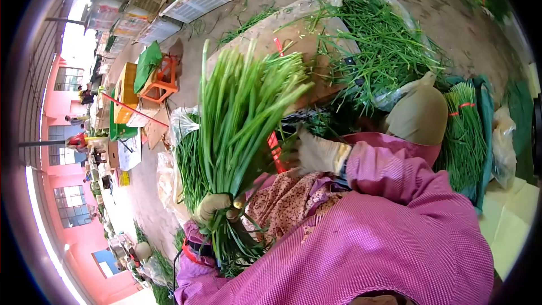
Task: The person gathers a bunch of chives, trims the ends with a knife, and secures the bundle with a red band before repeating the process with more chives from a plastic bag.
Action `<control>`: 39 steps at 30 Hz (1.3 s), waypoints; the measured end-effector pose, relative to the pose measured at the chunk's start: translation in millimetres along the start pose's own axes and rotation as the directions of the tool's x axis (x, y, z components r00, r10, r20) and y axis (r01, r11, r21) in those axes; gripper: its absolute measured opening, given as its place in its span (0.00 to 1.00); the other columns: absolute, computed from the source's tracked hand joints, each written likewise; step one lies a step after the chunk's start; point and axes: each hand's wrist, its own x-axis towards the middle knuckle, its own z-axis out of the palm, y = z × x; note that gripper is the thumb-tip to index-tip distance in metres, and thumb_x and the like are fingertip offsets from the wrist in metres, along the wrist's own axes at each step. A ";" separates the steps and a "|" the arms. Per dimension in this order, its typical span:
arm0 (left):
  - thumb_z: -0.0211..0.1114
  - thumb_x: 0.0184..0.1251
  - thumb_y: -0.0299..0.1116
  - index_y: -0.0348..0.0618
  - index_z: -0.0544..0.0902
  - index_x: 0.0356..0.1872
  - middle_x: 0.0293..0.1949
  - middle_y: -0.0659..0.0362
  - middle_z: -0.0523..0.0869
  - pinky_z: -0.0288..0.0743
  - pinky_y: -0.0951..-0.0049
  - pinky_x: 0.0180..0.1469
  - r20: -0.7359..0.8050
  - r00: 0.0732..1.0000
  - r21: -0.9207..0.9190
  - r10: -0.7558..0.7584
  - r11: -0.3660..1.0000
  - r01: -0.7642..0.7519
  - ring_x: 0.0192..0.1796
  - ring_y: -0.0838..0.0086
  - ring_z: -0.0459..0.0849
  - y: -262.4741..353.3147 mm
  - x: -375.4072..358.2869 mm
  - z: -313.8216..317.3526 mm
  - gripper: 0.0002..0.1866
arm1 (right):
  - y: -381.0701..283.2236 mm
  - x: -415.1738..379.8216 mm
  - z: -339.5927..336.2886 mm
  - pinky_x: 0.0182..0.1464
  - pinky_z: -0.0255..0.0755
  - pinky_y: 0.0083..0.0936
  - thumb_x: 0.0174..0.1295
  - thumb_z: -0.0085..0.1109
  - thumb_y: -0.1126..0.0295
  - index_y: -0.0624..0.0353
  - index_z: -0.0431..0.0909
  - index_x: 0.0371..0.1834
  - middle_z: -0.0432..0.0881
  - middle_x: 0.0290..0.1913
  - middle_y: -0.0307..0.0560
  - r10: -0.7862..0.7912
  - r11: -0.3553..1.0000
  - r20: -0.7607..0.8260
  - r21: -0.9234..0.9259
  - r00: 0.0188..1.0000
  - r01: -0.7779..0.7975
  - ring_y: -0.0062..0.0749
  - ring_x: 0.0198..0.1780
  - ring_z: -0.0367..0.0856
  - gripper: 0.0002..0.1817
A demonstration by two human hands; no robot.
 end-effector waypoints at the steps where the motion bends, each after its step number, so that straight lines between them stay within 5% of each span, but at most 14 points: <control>1: 0.70 0.60 0.39 0.35 0.83 0.43 0.28 0.58 0.83 0.74 0.77 0.30 -0.151 0.988 0.199 -0.025 0.978 0.055 0.27 0.74 0.82 2.2 -6.2 6.2 0.18 | -3.6 7.5 6.9 0.72 0.60 0.55 0.69 0.34 0.30 0.60 0.65 0.70 0.69 0.71 0.57 -0.097 0.980 0.058 0.179 0.994 0.086 0.56 0.71 0.65 0.44; 6: 0.71 0.59 0.25 0.38 0.85 0.45 0.36 0.60 0.87 0.79 0.73 0.39 -0.554 0.810 0.645 0.191 0.714 0.272 0.37 0.73 0.85 -11.8 -3.7 89.0 0.13 | 24.9 62.1 -80.0 0.74 0.56 0.54 0.75 0.37 0.42 0.59 0.68 0.67 0.74 0.65 0.50 -0.436 0.833 0.339 0.503 0.834 0.231 0.51 0.69 0.67 0.33; 7: 0.72 0.58 0.24 0.40 0.84 0.50 0.40 0.59 0.88 0.80 0.72 0.42 -0.474 0.805 0.714 0.358 0.691 0.113 0.40 0.74 0.86 -27.2 -4.3 92.3 0.17 | 26.9 56.4 -78.0 0.74 0.57 0.54 0.75 0.37 0.42 0.59 0.68 0.67 0.74 0.65 0.50 -0.427 0.837 0.319 0.494 0.846 0.236 0.50 0.69 0.67 0.33; 8: 0.74 0.54 0.24 0.41 0.80 0.56 0.43 0.55 0.89 0.81 0.70 0.42 -0.351 0.741 0.910 0.573 0.395 0.125 0.42 0.69 0.88 -57.6 -10.4 66.0 0.25 | 27.0 50.6 -72.1 0.74 0.57 0.53 0.75 0.37 0.43 0.59 0.68 0.67 0.74 0.65 0.50 -0.402 0.852 0.296 0.468 0.866 0.235 0.50 0.69 0.67 0.32; 14: 0.77 0.42 0.42 0.49 0.71 0.66 0.46 0.55 0.80 0.77 0.57 0.43 -0.173 0.759 0.855 0.628 -0.286 0.432 0.43 0.57 0.82 -126.4 -2.2 70.4 0.44 | 16.2 46.4 -32.8 0.74 0.57 0.53 0.76 0.38 0.44 0.59 0.69 0.66 0.74 0.64 0.50 -0.286 0.929 0.249 0.309 0.925 0.204 0.50 0.68 0.68 0.31; 22: 0.74 0.54 0.45 0.41 0.60 0.74 0.58 0.47 0.79 0.76 0.55 0.56 -0.275 0.871 0.930 0.407 -0.118 0.349 0.54 0.50 0.81 -103.1 5.4 83.0 0.48 | 8.4 46.6 -12.1 0.74 0.57 0.52 0.76 0.38 0.46 0.58 0.69 0.66 0.75 0.63 0.50 -0.234 0.955 0.265 0.241 0.936 0.170 0.49 0.67 0.69 0.29; 24: 0.74 0.56 0.49 0.41 0.60 0.75 0.62 0.42 0.76 0.76 0.55 0.59 -0.457 0.889 0.871 -0.034 -0.220 0.440 0.56 0.50 0.81 -47.0 -0.2 113.7 0.49 | 6.5 50.8 -12.4 0.74 0.57 0.52 0.77 0.38 0.47 0.58 0.69 0.66 0.75 0.63 0.50 -0.229 0.956 0.264 0.242 0.937 0.165 0.49 0.67 0.69 0.29; 29: 0.79 0.41 0.62 0.35 0.51 0.77 0.64 0.42 0.74 0.68 0.55 0.66 0.049 0.801 0.911 0.596 -0.356 0.209 0.62 0.52 0.76 16.5 -9.1 97.1 0.67 | 5.3 44.0 -14.8 0.74 0.57 0.52 0.77 0.38 0.48 0.57 0.70 0.66 0.75 0.62 0.50 -0.227 0.958 0.248 0.228 0.942 0.171 0.48 0.67 0.70 0.28; 30: 0.79 0.41 0.62 0.35 0.51 0.77 0.64 0.42 0.74 0.68 0.55 0.66 0.050 0.800 0.912 0.598 -0.354 0.209 0.62 0.52 0.76 18.4 4.8 88.9 0.67 | 8.0 40.3 -21.1 0.74 0.58 0.51 0.77 0.38 0.48 0.57 0.70 0.66 0.75 0.62 0.50 -0.232 0.955 0.238 0.237 0.943 0.176 0.48 0.66 0.70 0.27; 32: 0.79 0.43 0.61 0.35 0.36 0.79 0.70 0.41 0.67 0.58 0.59 0.72 0.132 0.757 0.965 0.639 0.093 -0.247 0.69 0.53 0.69 6.3 45.6 63.7 0.74 | 17.2 28.3 -36.7 0.74 0.58 0.51 0.77 0.38 0.49 0.57 0.70 0.66 0.75 0.62 0.50 -0.242 0.946 0.201 0.264 0.949 0.185 0.48 0.66 0.70 0.27; 34: 0.80 0.48 0.57 0.35 0.27 0.77 0.76 0.42 0.58 0.50 0.64 0.75 0.054 0.930 0.965 0.364 0.219 -0.142 0.75 0.58 0.59 -8.9 80.2 40.0 0.75 | 22.6 16.8 -50.7 0.74 0.58 0.51 0.77 0.38 0.49 0.57 0.70 0.66 0.75 0.61 0.50 -0.246 0.938 0.160 0.287 0.956 0.193 0.48 0.66 0.70 0.27; 35: 0.79 0.52 0.54 0.36 0.27 0.77 0.77 0.45 0.56 0.50 0.66 0.75 0.142 0.851 0.886 0.506 0.319 -0.337 0.75 0.62 0.59 -34.7 100.2 27.9 0.72 | 25.6 10.7 -54.9 0.74 0.58 0.51 0.77 0.38 0.49 0.57 0.70 0.66 0.76 0.61 0.50 -0.251 0.933 0.146 0.299 0.957 0.199 0.48 0.66 0.70 0.26; 36: 0.78 0.54 0.55 0.39 0.25 0.77 0.75 0.49 0.60 0.52 0.68 0.74 0.011 0.871 0.587 0.491 0.702 -0.403 0.73 0.64 0.63 -54.6 110.0 37.3 0.72 | 26.1 6.7 -58.4 0.74 0.58 0.51 0.77 0.38 0.50 0.57 0.70 0.66 0.76 0.61 0.50 -0.258 0.930 0.129 0.303 0.958 0.209 0.48 0.66 0.71 0.26; 39: 0.77 0.56 0.53 0.40 0.36 0.80 0.72 0.51 0.67 0.57 0.68 0.72 -0.084 0.885 0.312 0.457 0.856 -0.413 0.69 0.66 0.68 -67.1 120.6 52.8 0.65 | 19.2 -0.9 -57.9 0.74 0.58 0.51 0.77 0.38 0.50 0.57 0.70 0.65 0.76 0.61 0.50 -0.265 0.927 0.087 0.298 0.960 0.228 0.48 0.66 0.71 0.26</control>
